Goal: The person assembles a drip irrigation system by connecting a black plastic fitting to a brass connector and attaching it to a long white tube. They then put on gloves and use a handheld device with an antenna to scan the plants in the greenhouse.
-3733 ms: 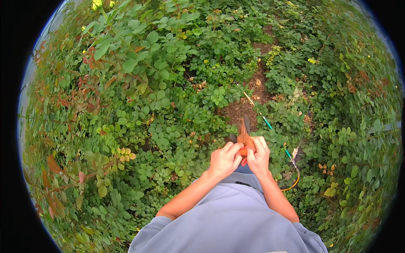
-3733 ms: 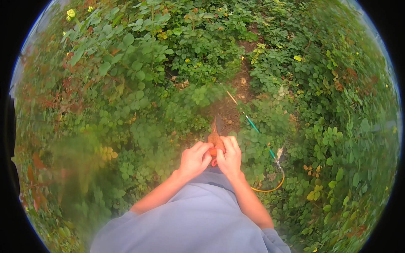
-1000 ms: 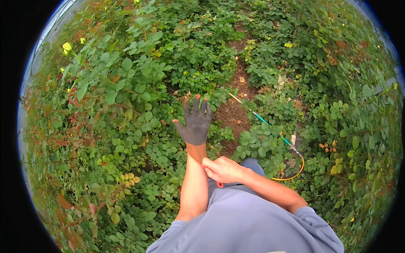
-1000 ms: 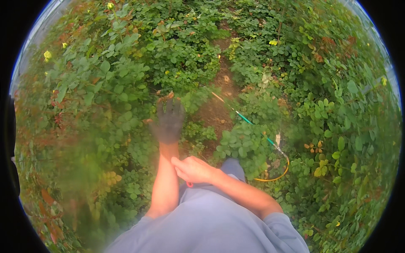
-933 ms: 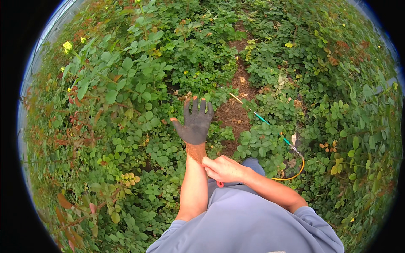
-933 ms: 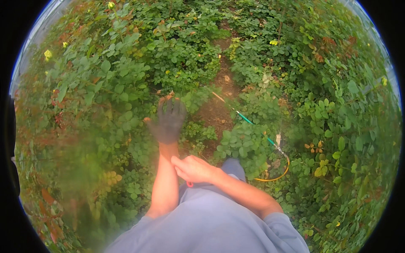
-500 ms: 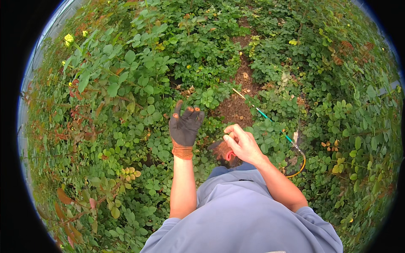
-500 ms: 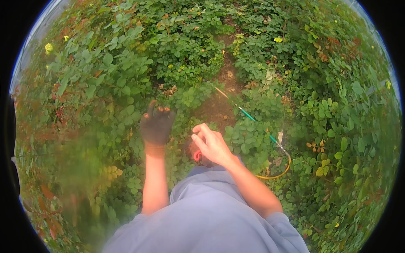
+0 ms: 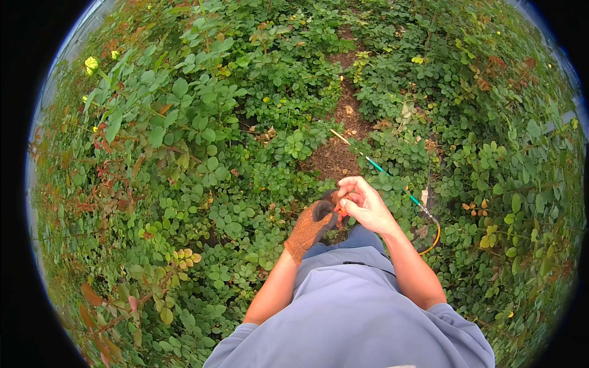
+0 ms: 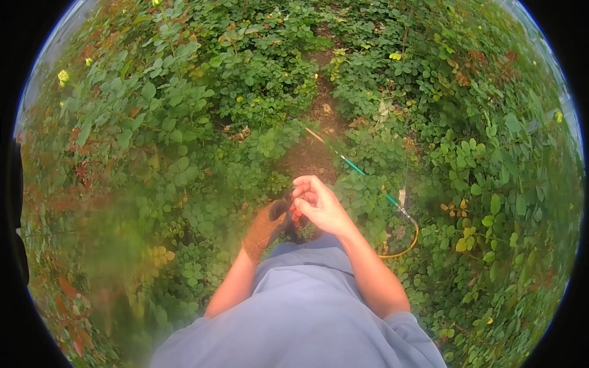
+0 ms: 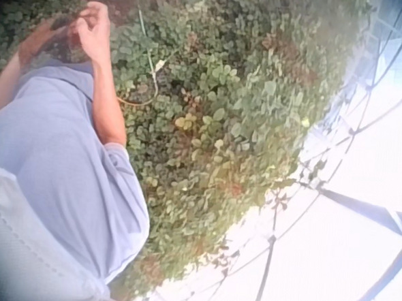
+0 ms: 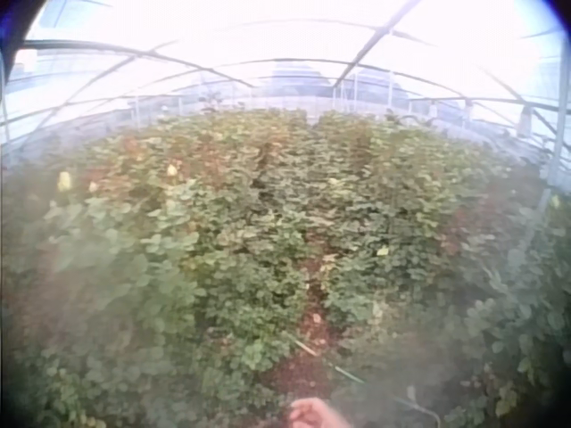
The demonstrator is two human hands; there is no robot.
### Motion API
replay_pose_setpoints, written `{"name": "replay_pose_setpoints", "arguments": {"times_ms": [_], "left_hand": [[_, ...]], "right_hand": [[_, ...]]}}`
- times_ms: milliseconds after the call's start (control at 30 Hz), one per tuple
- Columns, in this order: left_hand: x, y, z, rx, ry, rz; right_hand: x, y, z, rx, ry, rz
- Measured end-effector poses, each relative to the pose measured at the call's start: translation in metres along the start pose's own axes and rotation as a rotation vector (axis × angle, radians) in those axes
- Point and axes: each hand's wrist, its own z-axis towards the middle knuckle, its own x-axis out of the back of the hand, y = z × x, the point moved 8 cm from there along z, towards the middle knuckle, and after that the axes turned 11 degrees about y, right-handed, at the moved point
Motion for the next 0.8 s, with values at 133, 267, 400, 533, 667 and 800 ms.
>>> {"name": "replay_pose_setpoints", "arguments": {"times_ms": [133, 267, 400, 533, 667, 800], "left_hand": [[-0.014, 0.001, -0.005, 0.093, -0.106, -0.121], [0.004, -0.002, -0.003, 0.063, 0.014, -0.077], [0.0, 0.019, -0.008, -0.01, 0.011, 0.132], [-0.013, 0.023, -0.011, -0.073, 0.007, 0.018], [-0.011, 0.029, -0.013, -0.287, 0.102, 0.253], [-0.016, 0.031, -0.019, -0.457, 0.099, 0.417]], "right_hand": [[0.004, 0.004, -0.009, -0.04, 0.037, -0.002], [0.01, -0.009, -0.015, 0.044, 0.0, -0.426], [0.003, -0.051, -0.032, 0.479, 0.187, -0.752], [-0.023, -0.041, -0.045, 0.522, 0.047, -0.61], [-0.004, -0.01, -0.033, 0.425, 0.076, -0.679], [-0.002, 0.009, -0.033, 0.673, -0.039, -1.157]]}}
